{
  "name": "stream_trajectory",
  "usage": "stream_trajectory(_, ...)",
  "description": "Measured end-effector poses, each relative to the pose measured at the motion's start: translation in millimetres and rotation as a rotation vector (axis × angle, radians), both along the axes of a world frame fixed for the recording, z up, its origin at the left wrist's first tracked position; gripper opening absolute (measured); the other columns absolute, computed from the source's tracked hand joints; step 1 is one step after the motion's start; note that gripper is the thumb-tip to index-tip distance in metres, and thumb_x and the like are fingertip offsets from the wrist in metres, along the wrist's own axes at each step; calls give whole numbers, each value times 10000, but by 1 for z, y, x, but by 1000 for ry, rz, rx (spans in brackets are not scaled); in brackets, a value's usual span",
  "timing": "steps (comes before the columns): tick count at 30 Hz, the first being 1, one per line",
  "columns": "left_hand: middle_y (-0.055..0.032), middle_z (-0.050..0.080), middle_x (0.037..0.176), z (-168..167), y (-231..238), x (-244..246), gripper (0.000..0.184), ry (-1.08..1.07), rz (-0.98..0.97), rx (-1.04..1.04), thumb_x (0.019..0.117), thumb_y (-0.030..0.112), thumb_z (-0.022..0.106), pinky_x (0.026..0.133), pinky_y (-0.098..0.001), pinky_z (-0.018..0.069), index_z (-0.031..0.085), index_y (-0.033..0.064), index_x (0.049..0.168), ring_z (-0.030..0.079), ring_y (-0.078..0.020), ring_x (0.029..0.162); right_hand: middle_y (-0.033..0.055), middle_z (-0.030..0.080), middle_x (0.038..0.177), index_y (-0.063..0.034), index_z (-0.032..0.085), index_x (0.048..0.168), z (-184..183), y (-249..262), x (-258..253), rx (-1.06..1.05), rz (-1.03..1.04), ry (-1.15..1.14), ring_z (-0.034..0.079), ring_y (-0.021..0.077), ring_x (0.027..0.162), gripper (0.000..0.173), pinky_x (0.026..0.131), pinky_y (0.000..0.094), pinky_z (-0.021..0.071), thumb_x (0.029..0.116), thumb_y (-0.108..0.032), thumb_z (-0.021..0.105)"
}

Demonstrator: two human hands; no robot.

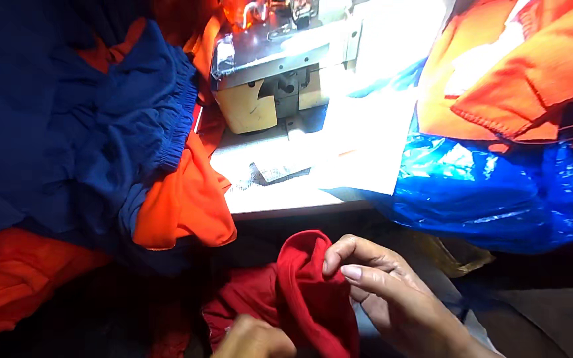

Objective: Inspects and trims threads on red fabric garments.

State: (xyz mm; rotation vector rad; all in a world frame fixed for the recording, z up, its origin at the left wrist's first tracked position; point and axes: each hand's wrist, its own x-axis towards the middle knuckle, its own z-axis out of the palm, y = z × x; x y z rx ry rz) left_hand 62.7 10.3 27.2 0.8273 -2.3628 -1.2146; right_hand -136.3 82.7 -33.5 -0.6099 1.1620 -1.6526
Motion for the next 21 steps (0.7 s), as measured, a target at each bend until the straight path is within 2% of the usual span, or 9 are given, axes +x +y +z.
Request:
stream_trajectory(3, -81, 673, 1108, -3, -18, -9, 373, 94, 91, -42, 1024, 350, 601, 632, -105, 456, 676, -1, 1127, 553, 48, 759, -138, 662, 910, -203, 681, 1011, -2, -1, 5, -266, 204, -100, 611, -72, 837, 53, 744, 125, 515, 967, -230, 667)
stream_trajectory(5, -113, 677, 1234, -10, -30, -22, 460, 149, 44, -13, 1013, 347, 610, 689, -128, 500, 655, -38, 1260, 592, 39, 822, -132, 648, 1012, -165, 609, 1098, 7, -2, 8, -372, 304, -59, 603, -75, 927, 104, 800, 121, 507, 995, -163, 628)
stream_trajectory(6, -88, 702, 1188, -15, -34, -29, 440, 176, 7, 21, 1015, 342, 605, 762, -139, 532, 669, -34, 1234, 629, 35, 879, -119, 651, 1050, -147, 597, 1128, 11, -2, 8, -390, 314, -37, 609, -64, 972, 127, 844, 134, 516, 1003, -144, 621)
stream_trajectory(7, -44, 725, 1053, -18, -37, -34, 329, 223, -27, 65, 1019, 272, 605, 775, -135, 543, 695, -27, 1124, 647, 40, 874, -100, 670, 1074, -137, 607, 1163, 14, -2, 7, -385, 298, -25, 626, -43, 1000, 163, 874, 157, 530, 1002, -140, 627)
stream_trajectory(9, 32, 679, 857, -18, -42, -39, 203, 295, -54, 162, 1022, 169, 585, 655, -99, 497, 687, 4, 965, 594, 76, 743, -77, 696, 1045, -143, 626, 1217, 14, -1, -1, -326, 251, -15, 658, -16, 963, 235, 851, 174, 555, 985, -152, 658)
stream_trajectory(11, 117, 656, 863, -15, -47, -36, 181, 340, -30, 275, 1039, 232, 571, 629, -90, 491, 683, 105, 974, 581, 98, 732, -95, 701, 938, -173, 649, 1210, 10, 4, -10, -199, 248, -2, 657, -37, 844, 256, 748, 137, 551, 962, -209, 701)
stream_trajectory(14, 145, 666, 863, -13, -52, -35, 184, 407, 29, 359, 1029, 289, 577, 702, -100, 518, 701, 167, 968, 615, 88, 790, -128, 663, 821, -171, 692, 1070, 3, 7, -18, -61, 316, 0, 620, -59, 744, 127, 667, 115, 516, 969, -248, 694)
stream_trajectory(17, 131, 649, 810, -15, -56, -37, 164, 421, 95, 363, 1019, 259, 597, 678, -106, 516, 702, 166, 933, 611, 70, 743, -145, 662, 784, -203, 707, 934, 11, 10, -12, 55, 267, -49, 610, -75, 712, 89, 653, 107, 503, 986, -236, 642)
stream_trajectory(21, 130, 648, 810, -18, -57, -37, 144, 318, 106, 264, 1012, 202, 598, 671, -106, 514, 684, 134, 919, 608, 73, 745, -90, 708, 839, -171, 702, 930, 21, 6, -13, 74, 197, -204, 653, -36, 755, 185, 704, 142, 549, 1012, -115, 547)
